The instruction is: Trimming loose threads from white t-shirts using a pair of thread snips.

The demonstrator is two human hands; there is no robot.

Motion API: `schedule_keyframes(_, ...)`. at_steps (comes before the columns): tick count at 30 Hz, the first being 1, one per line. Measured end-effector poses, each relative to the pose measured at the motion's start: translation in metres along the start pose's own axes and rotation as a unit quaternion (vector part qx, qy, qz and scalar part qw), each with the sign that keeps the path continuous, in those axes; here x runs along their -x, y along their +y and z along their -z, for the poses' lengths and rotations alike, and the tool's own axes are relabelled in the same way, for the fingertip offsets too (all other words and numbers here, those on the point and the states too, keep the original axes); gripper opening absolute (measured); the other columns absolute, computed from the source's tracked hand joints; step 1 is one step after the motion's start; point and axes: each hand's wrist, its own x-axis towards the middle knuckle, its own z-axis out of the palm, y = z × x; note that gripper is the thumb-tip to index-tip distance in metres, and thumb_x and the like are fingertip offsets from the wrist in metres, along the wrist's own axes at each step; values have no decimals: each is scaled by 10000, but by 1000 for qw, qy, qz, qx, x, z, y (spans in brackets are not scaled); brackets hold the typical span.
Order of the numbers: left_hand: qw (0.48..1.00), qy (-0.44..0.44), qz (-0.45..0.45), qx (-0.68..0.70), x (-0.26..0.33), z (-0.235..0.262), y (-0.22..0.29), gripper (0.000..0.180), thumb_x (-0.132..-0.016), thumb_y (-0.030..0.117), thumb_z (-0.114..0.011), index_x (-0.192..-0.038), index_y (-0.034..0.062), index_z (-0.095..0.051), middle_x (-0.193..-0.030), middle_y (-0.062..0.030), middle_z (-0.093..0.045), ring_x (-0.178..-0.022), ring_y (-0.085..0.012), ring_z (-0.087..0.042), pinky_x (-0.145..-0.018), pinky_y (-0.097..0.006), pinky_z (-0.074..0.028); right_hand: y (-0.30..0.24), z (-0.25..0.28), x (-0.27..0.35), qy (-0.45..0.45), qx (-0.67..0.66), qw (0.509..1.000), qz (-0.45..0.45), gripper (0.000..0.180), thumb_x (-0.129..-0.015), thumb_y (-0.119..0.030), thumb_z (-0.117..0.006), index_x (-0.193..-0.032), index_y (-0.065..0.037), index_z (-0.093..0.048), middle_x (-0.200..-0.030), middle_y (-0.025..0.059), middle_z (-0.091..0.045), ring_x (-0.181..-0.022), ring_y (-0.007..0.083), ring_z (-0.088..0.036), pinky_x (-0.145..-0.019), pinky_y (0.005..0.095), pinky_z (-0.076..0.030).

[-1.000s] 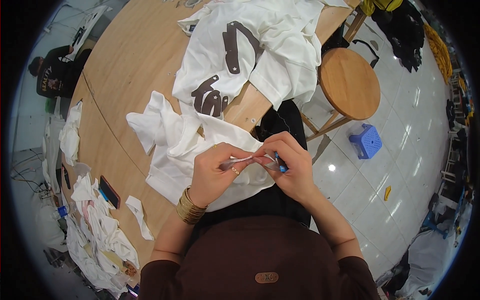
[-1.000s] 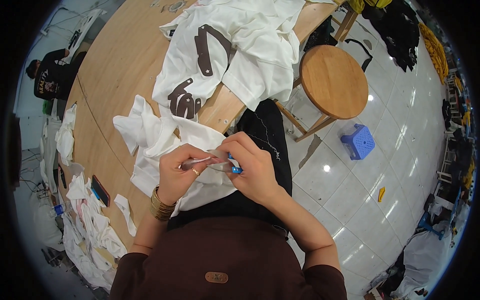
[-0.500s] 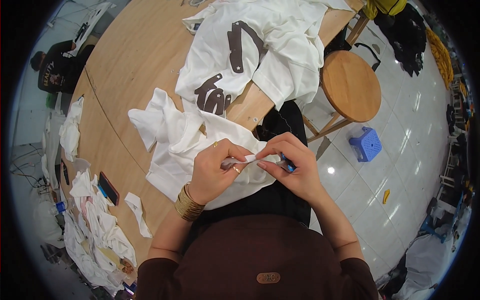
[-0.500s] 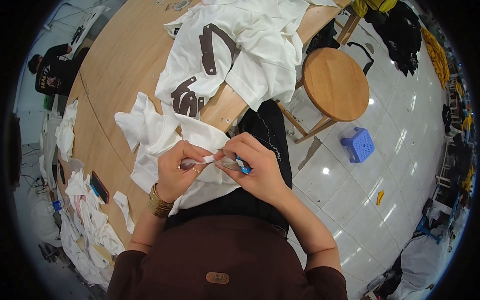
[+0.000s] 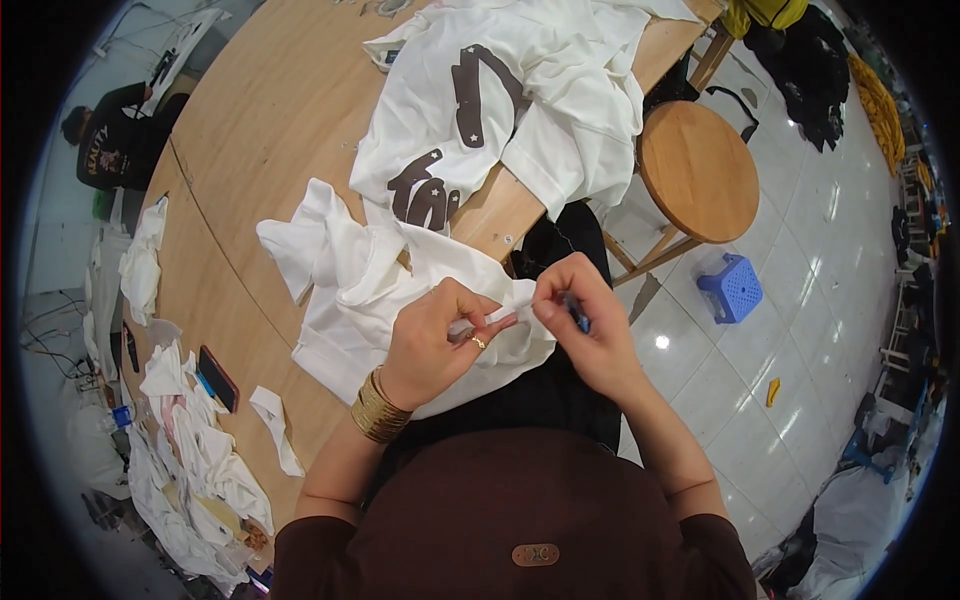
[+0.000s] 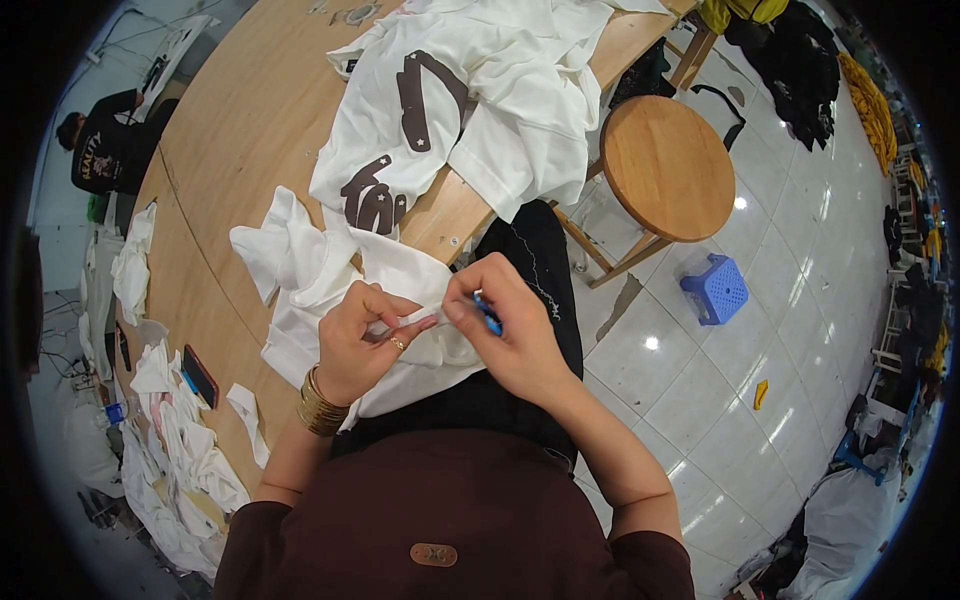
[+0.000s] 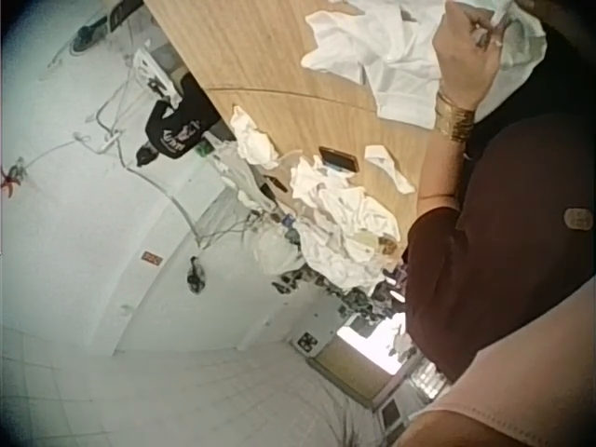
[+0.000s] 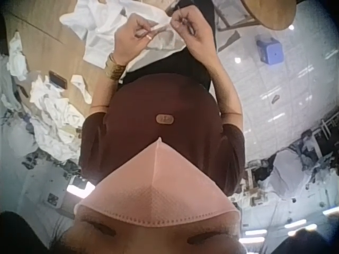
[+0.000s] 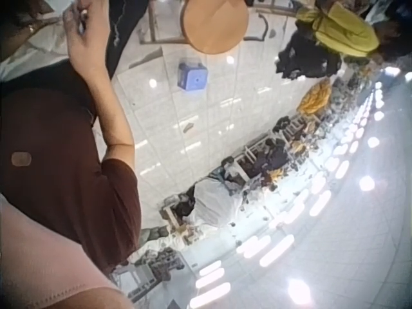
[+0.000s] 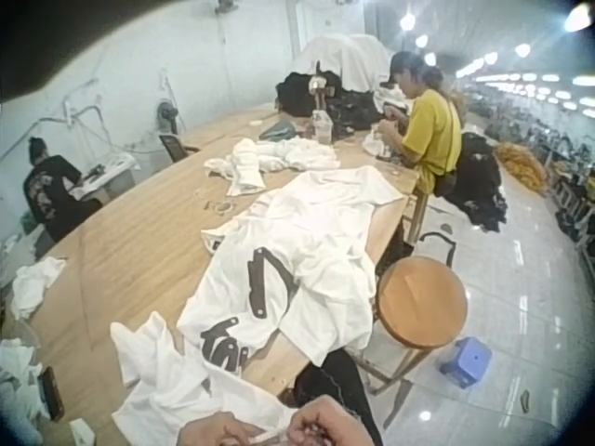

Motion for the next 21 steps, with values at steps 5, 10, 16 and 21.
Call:
schedule_keyframes(5,1000,-9,-17,-13,-1,0,3,240,-691,-23,-687,-793,40,-480,-780,-103,-649,-658,-218,-635,-567,-292,-504,-10,-5,-1,-5,26,999,26,123,-759,-28,-665,-856,-48,-592,-840,55,-505,-742,163,-541,-635,278,-443)
schedule_keyframes(10,999,-20,-10,-24,-4,-1,5,255,-701,-8,-699,-808,35,-472,-760,-99,-640,-654,-216,-637,-566,-282,-508,-4,-8,-1,-33,61,997,25,230,-712,-26,-679,-911,-47,-564,-863,78,-506,-759,238,-565,-630,307,-460)
schedule_keyframes(16,998,28,47,10,-11,-4,16,261,-696,45,-740,-873,28,-548,-746,-67,-636,-634,-182,-623,-559,-268,-488,-5,-4,-3,-10,81,997,6,254,-726,3,-637,-950,-37,-525,-891,90,-502,-776,262,-568,-637,312,-458)
schedule_keyframes(21,996,-26,86,1,-11,1,12,156,-694,64,-745,-812,59,-644,-720,-44,-630,-583,-157,-558,-527,-259,-433,-1,-3,1,38,64,997,-10,121,-773,-16,-646,-864,-29,-568,-847,52,-494,-749,148,-498,-654,242,-399)
